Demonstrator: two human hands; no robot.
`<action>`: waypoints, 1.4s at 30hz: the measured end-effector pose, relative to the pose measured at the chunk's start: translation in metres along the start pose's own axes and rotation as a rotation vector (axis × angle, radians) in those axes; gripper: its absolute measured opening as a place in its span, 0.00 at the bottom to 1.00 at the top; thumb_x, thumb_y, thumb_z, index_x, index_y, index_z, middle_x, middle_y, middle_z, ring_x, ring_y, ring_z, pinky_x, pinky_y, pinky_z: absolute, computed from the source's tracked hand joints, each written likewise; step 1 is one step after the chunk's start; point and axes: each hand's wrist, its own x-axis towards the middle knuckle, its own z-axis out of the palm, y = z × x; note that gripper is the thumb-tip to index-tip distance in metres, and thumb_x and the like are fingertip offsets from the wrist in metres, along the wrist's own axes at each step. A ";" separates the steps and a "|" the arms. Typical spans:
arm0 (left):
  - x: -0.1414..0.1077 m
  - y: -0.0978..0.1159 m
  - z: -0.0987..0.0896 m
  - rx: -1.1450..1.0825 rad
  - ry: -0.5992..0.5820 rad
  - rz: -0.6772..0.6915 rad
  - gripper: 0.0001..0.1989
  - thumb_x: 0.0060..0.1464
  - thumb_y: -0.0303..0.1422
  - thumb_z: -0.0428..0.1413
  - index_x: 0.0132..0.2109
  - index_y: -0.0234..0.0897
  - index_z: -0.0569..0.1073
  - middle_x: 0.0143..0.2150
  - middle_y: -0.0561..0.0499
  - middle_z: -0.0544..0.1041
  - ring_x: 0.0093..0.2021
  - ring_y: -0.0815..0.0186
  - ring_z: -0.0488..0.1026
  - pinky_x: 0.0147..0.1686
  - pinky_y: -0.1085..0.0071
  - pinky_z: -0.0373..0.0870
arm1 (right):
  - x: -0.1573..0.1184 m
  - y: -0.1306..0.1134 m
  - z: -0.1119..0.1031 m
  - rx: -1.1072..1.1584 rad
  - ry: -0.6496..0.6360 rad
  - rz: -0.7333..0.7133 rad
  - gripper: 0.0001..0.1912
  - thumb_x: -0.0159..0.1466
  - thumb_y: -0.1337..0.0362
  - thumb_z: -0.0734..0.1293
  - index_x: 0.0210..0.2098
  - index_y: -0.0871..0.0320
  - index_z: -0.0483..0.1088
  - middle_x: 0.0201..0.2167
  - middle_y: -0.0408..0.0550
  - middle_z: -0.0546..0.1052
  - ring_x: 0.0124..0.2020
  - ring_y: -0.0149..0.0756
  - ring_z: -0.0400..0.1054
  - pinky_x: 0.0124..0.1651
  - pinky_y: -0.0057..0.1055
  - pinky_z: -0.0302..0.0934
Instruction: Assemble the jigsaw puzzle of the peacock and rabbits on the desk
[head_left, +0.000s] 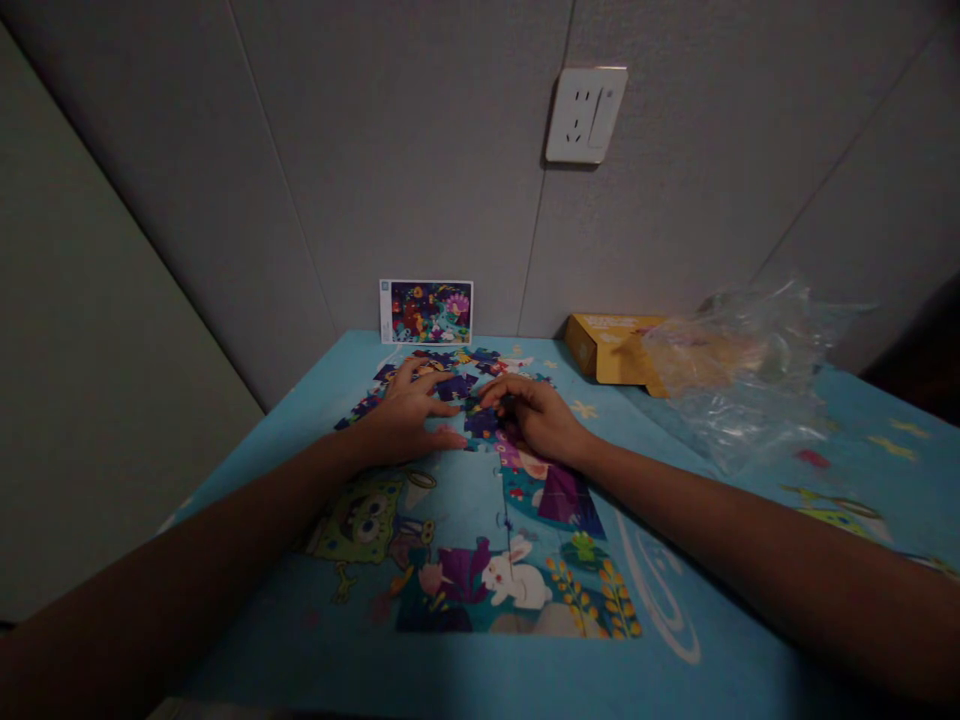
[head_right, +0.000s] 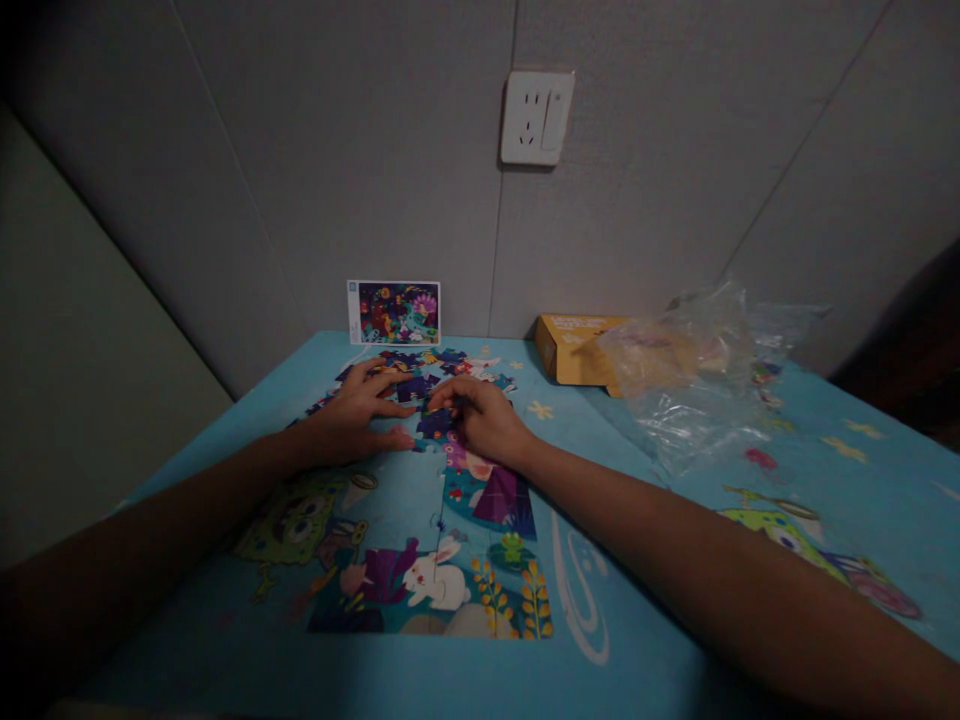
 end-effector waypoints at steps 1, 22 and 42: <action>0.000 0.000 0.000 0.006 -0.005 -0.008 0.20 0.48 0.46 0.66 0.46 0.42 0.83 0.65 0.42 0.66 0.68 0.38 0.47 0.64 0.41 0.49 | 0.000 -0.001 0.000 0.012 -0.007 0.053 0.18 0.45 0.74 0.55 0.28 0.59 0.74 0.30 0.47 0.77 0.33 0.32 0.69 0.36 0.29 0.61; 0.005 -0.022 -0.004 0.086 -0.041 -0.436 0.36 0.49 0.56 0.57 0.60 0.43 0.72 0.63 0.41 0.68 0.64 0.37 0.54 0.57 0.42 0.57 | -0.004 -0.019 0.001 -0.401 -0.421 -0.012 0.06 0.41 0.73 0.57 0.12 0.57 0.59 0.12 0.39 0.61 0.17 0.27 0.51 0.25 0.28 0.44; 0.003 -0.008 -0.019 -0.016 0.216 -0.035 0.31 0.46 0.50 0.66 0.55 0.45 0.71 0.57 0.49 0.73 0.62 0.50 0.55 0.62 0.54 0.51 | -0.012 -0.018 0.002 -0.519 -0.256 -0.314 0.44 0.49 0.74 0.58 0.67 0.61 0.56 0.57 0.56 0.72 0.50 0.42 0.69 0.51 0.38 0.63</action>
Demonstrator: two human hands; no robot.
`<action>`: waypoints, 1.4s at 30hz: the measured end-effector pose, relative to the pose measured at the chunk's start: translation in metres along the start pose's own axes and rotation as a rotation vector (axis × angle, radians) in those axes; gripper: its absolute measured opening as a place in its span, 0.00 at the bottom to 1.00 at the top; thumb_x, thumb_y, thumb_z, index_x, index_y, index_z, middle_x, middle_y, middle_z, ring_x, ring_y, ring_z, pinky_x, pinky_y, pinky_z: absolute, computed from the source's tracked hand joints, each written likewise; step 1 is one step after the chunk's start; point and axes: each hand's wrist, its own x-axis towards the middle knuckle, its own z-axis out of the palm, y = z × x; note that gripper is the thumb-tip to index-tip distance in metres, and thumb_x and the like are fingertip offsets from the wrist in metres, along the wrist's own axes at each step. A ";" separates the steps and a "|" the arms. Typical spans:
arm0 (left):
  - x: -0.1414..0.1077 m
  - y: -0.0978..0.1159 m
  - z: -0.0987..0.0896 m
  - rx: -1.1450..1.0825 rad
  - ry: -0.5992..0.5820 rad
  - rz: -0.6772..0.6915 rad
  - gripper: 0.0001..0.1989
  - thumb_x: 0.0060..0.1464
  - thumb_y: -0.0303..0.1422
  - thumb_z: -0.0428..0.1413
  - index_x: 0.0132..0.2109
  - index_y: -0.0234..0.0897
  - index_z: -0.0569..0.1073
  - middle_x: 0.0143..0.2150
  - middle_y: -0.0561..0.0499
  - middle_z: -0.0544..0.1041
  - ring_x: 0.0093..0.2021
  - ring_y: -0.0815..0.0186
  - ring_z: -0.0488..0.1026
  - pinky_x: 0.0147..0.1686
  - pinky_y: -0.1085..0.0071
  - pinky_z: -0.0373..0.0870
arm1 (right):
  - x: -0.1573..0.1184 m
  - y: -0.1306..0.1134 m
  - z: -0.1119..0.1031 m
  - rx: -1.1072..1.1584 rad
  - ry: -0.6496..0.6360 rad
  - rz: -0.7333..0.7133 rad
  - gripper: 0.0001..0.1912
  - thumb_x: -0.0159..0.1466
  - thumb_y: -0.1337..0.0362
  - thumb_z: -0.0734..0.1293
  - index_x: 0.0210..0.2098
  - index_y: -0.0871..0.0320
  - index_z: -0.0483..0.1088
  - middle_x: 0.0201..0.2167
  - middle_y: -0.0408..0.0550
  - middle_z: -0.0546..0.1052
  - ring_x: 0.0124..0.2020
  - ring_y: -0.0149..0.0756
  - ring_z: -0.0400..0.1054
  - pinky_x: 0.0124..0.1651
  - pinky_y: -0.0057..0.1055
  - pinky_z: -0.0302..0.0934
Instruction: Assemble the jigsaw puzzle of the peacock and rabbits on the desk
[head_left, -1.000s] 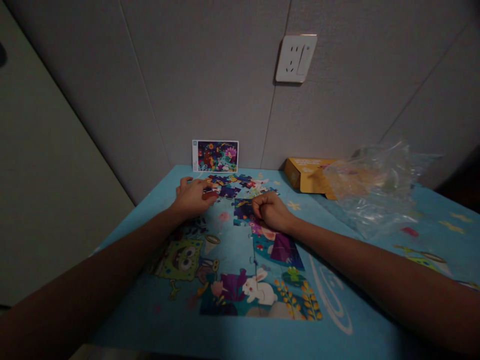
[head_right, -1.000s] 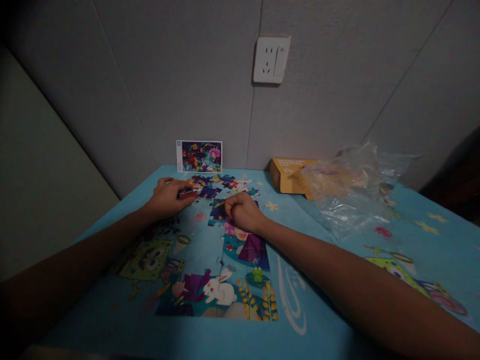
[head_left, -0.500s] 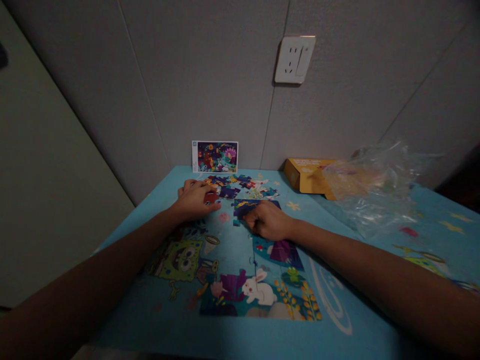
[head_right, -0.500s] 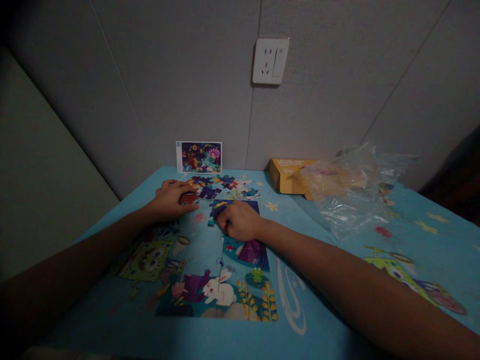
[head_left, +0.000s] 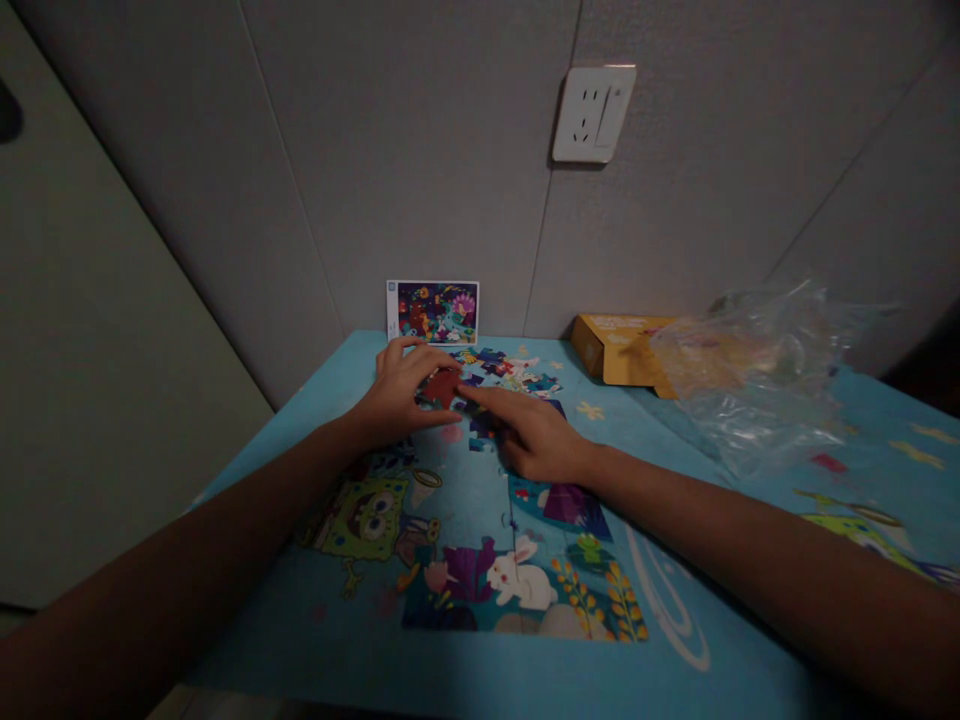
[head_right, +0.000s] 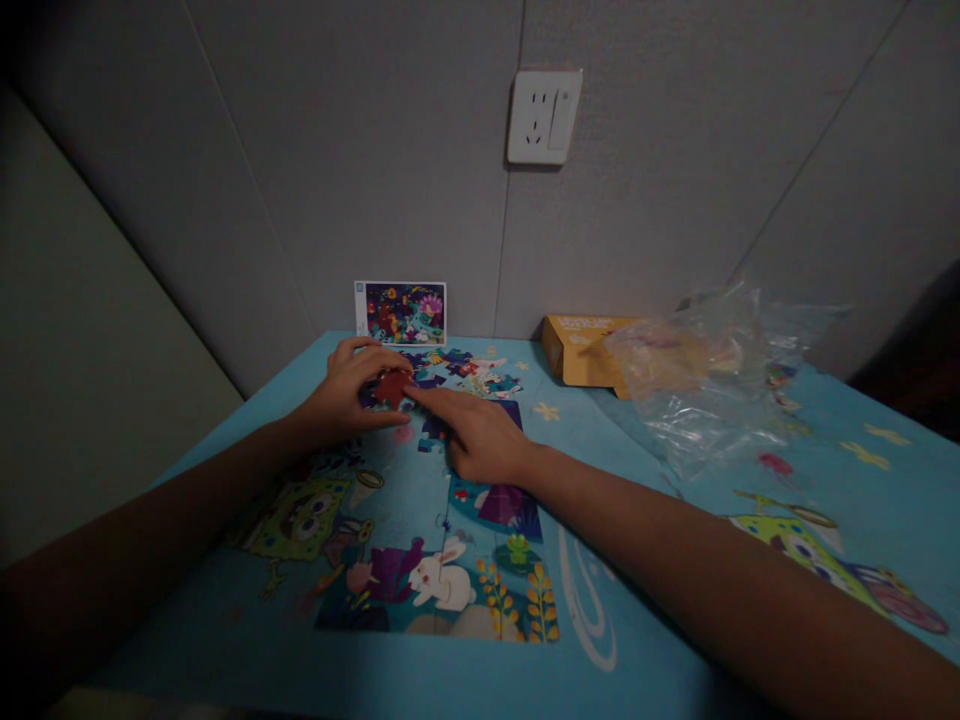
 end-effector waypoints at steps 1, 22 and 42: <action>0.000 0.001 0.000 -0.004 -0.006 0.027 0.32 0.46 0.51 0.66 0.56 0.46 0.71 0.57 0.49 0.73 0.63 0.50 0.55 0.63 0.54 0.50 | 0.000 0.000 0.000 -0.018 -0.026 -0.018 0.44 0.49 0.74 0.58 0.67 0.61 0.55 0.58 0.56 0.71 0.52 0.43 0.68 0.53 0.40 0.62; 0.001 -0.034 -0.001 0.167 -0.069 -0.463 0.24 0.50 0.54 0.58 0.48 0.47 0.81 0.55 0.41 0.72 0.60 0.40 0.58 0.55 0.43 0.59 | 0.005 0.014 0.008 -0.607 -0.072 0.370 0.25 0.62 0.66 0.59 0.57 0.68 0.70 0.60 0.65 0.69 0.69 0.60 0.48 0.68 0.58 0.39; 0.005 -0.027 0.009 0.202 -0.298 -0.364 0.31 0.53 0.55 0.54 0.62 0.52 0.70 0.62 0.40 0.66 0.64 0.39 0.53 0.59 0.40 0.50 | 0.007 0.008 0.004 -0.215 -0.008 0.022 0.24 0.55 0.74 0.61 0.49 0.63 0.76 0.52 0.55 0.76 0.58 0.48 0.61 0.63 0.48 0.56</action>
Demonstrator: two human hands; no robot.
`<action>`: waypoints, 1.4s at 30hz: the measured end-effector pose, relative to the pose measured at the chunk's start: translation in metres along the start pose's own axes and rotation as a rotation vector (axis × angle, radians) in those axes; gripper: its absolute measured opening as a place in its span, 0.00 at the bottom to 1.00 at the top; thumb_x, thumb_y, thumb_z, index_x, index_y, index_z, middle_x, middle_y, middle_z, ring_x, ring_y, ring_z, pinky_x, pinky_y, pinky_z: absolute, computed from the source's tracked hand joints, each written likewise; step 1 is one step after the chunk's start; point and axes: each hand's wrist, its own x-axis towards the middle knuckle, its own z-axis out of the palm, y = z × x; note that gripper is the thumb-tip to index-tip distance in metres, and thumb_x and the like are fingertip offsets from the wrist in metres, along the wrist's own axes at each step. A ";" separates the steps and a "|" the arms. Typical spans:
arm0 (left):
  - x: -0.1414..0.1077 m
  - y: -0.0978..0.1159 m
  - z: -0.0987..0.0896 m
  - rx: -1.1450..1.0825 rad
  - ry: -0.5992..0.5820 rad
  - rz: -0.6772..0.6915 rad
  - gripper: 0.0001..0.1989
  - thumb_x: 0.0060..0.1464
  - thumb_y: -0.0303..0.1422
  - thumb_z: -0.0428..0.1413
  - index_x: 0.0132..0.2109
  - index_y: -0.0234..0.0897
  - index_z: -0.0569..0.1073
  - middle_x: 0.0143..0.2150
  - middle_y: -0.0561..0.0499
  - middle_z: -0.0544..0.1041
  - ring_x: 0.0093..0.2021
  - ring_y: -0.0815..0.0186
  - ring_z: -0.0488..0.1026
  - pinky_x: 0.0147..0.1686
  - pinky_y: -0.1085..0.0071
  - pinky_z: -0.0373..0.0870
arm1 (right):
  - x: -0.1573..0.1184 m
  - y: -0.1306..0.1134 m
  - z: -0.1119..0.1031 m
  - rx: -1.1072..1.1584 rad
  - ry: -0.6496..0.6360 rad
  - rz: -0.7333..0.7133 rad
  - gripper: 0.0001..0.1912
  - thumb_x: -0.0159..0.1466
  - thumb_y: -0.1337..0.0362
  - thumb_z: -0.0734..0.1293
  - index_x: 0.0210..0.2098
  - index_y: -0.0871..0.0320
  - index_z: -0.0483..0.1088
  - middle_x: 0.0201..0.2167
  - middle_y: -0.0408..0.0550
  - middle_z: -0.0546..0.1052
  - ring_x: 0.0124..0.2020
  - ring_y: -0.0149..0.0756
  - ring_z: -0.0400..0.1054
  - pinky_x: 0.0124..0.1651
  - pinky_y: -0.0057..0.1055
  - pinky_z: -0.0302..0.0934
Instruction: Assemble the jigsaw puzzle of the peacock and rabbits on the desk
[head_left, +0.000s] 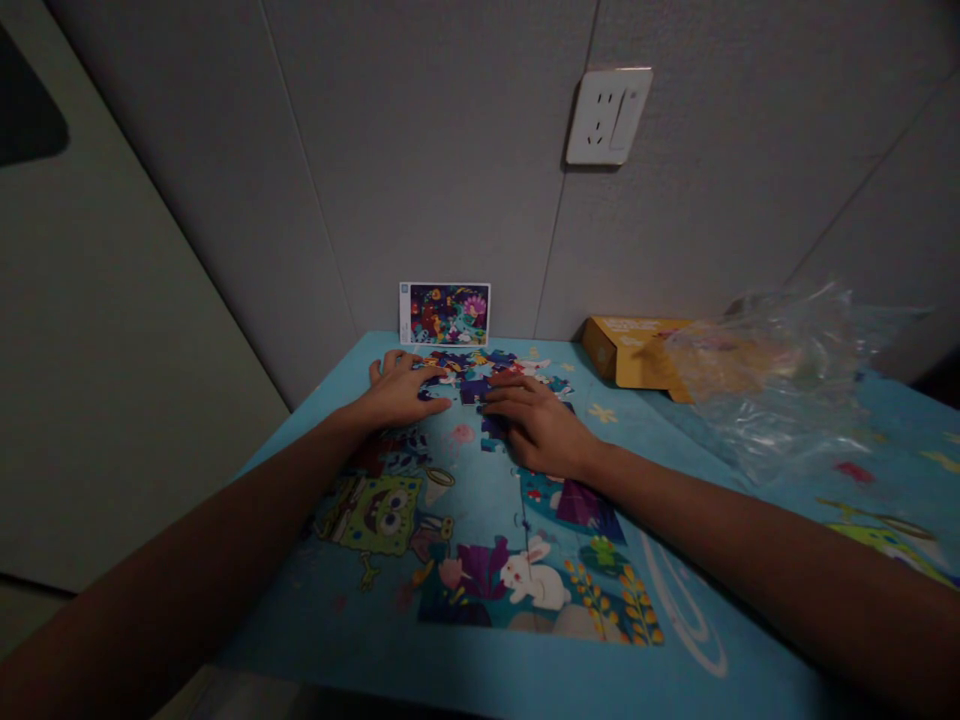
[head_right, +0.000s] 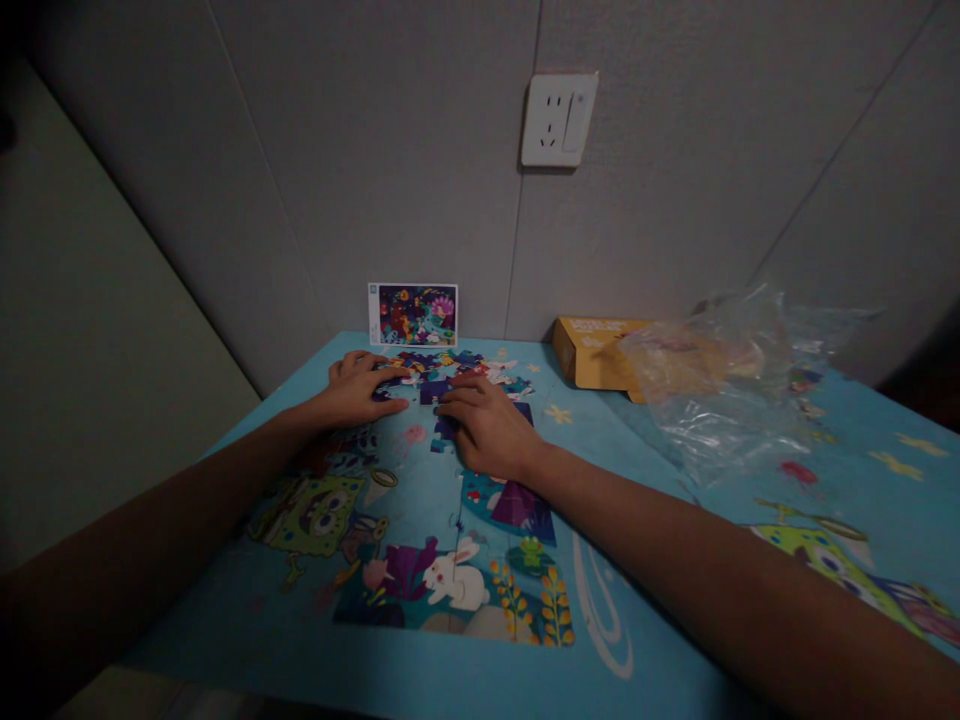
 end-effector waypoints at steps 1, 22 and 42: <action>0.000 0.001 -0.001 -0.002 -0.004 -0.005 0.31 0.52 0.55 0.54 0.61 0.52 0.70 0.63 0.41 0.66 0.65 0.40 0.53 0.59 0.40 0.50 | 0.000 0.000 0.000 0.024 -0.027 -0.043 0.25 0.56 0.74 0.61 0.51 0.62 0.75 0.51 0.53 0.77 0.57 0.48 0.61 0.62 0.48 0.56; 0.001 -0.004 -0.005 -0.113 0.042 0.007 0.24 0.51 0.51 0.59 0.53 0.46 0.75 0.61 0.43 0.68 0.65 0.44 0.54 0.60 0.44 0.52 | -0.001 0.003 0.007 -0.038 -0.094 0.087 0.24 0.63 0.68 0.60 0.58 0.66 0.68 0.59 0.56 0.72 0.64 0.54 0.56 0.64 0.55 0.53; -0.005 -0.025 -0.045 0.044 -0.234 -0.332 0.36 0.44 0.67 0.52 0.39 0.38 0.79 0.41 0.38 0.79 0.44 0.46 0.74 0.40 0.60 0.66 | -0.002 0.006 0.011 -0.022 -0.020 0.058 0.21 0.63 0.68 0.60 0.54 0.64 0.72 0.53 0.57 0.76 0.60 0.50 0.63 0.62 0.51 0.56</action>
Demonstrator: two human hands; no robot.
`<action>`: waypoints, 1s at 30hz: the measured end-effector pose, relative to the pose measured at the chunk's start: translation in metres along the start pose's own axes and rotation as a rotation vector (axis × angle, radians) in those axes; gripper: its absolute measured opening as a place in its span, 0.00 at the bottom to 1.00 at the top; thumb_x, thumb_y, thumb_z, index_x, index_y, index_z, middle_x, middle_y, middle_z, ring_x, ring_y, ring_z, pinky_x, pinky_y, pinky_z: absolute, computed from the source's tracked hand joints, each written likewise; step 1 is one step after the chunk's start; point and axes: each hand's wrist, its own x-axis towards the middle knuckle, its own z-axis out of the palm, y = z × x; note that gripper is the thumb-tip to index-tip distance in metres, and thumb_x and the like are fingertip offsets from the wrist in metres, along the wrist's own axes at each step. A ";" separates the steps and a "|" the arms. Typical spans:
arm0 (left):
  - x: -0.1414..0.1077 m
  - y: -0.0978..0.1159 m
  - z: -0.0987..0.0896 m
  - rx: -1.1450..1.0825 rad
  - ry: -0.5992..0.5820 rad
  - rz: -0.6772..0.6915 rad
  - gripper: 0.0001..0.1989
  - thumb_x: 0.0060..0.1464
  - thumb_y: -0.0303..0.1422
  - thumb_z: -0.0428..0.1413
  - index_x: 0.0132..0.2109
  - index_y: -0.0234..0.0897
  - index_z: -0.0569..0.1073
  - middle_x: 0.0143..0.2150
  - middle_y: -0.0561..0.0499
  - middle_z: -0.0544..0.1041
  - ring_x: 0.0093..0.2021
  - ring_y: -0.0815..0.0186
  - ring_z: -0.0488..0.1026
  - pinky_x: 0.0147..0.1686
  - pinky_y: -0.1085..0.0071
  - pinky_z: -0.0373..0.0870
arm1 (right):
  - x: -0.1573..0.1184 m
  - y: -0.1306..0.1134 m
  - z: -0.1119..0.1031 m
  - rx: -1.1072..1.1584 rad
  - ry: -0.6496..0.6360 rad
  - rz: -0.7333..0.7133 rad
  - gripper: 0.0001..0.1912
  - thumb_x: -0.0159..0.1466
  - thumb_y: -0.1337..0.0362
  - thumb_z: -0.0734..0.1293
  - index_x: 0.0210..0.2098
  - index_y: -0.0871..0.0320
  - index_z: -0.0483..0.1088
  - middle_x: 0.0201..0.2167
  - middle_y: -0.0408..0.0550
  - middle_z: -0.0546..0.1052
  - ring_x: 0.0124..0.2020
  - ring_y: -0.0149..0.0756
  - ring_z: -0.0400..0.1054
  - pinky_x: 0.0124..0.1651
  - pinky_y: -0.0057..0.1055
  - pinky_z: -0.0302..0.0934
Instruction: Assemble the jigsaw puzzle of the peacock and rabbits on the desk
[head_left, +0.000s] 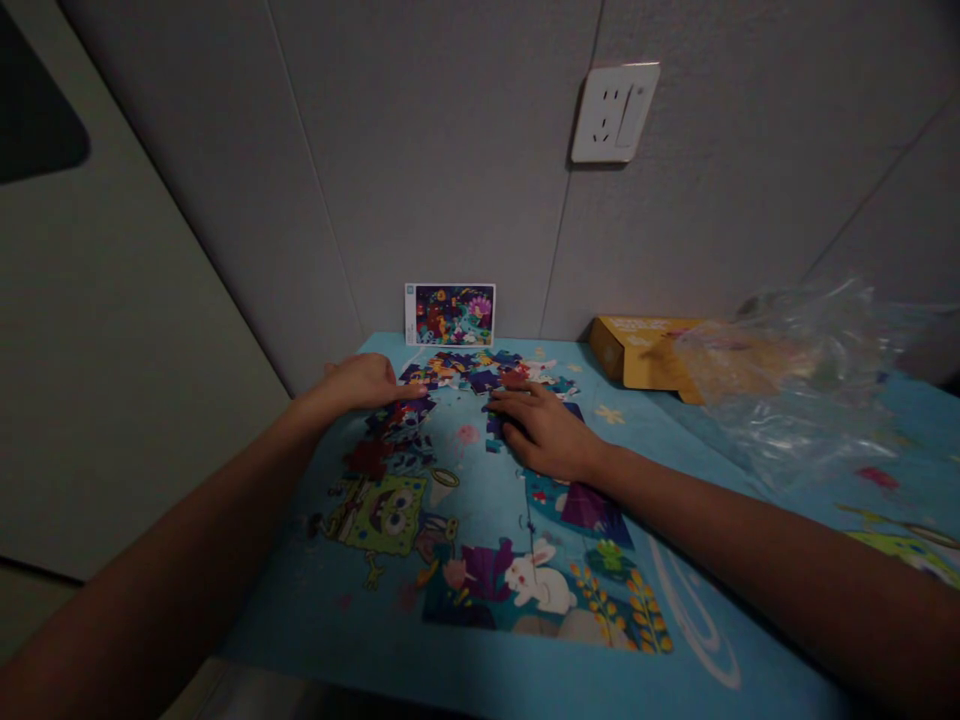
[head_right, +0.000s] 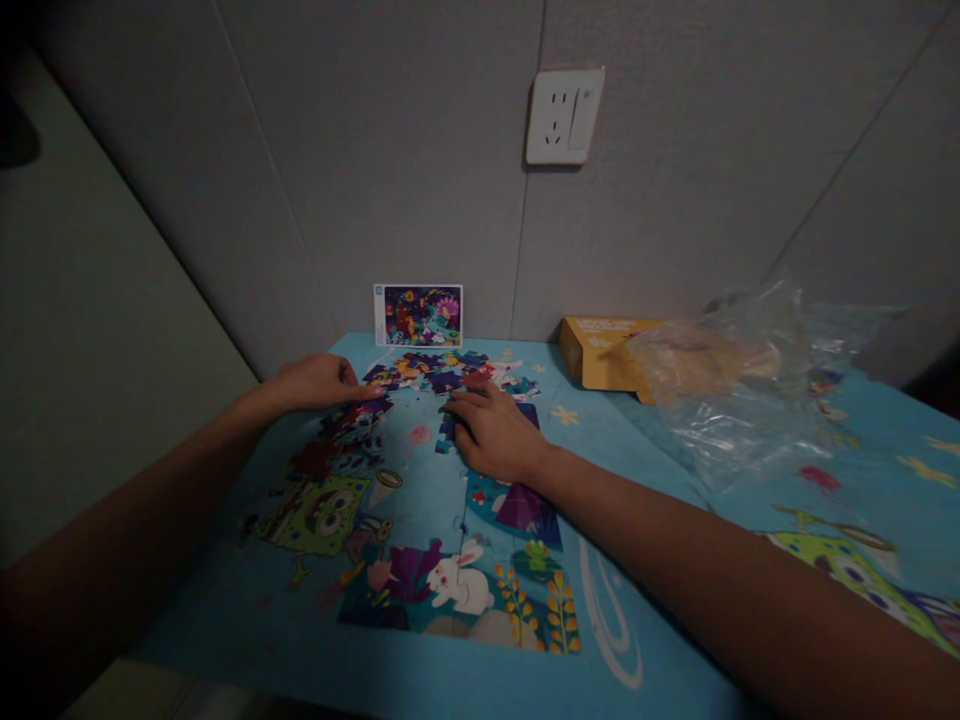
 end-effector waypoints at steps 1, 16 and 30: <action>-0.002 0.001 -0.001 -0.002 -0.063 0.040 0.36 0.42 0.67 0.53 0.38 0.37 0.78 0.38 0.40 0.80 0.40 0.50 0.75 0.36 0.63 0.66 | 0.000 0.000 0.000 0.002 -0.005 0.000 0.21 0.63 0.68 0.60 0.54 0.64 0.72 0.53 0.57 0.76 0.59 0.50 0.63 0.62 0.51 0.56; 0.003 -0.007 0.004 -0.747 -0.061 0.217 0.11 0.43 0.39 0.63 0.27 0.38 0.70 0.19 0.55 0.69 0.21 0.69 0.62 0.23 0.72 0.55 | 0.002 -0.002 -0.002 0.013 -0.010 -0.017 0.21 0.63 0.68 0.60 0.53 0.66 0.72 0.53 0.61 0.76 0.57 0.49 0.67 0.62 0.52 0.55; 0.012 -0.010 0.005 -0.941 0.086 0.159 0.07 0.50 0.34 0.58 0.28 0.35 0.71 0.22 0.54 0.68 0.21 0.71 0.62 0.24 0.73 0.58 | 0.002 -0.002 -0.002 0.005 0.007 -0.004 0.20 0.63 0.68 0.60 0.52 0.65 0.73 0.51 0.58 0.77 0.57 0.49 0.67 0.61 0.50 0.57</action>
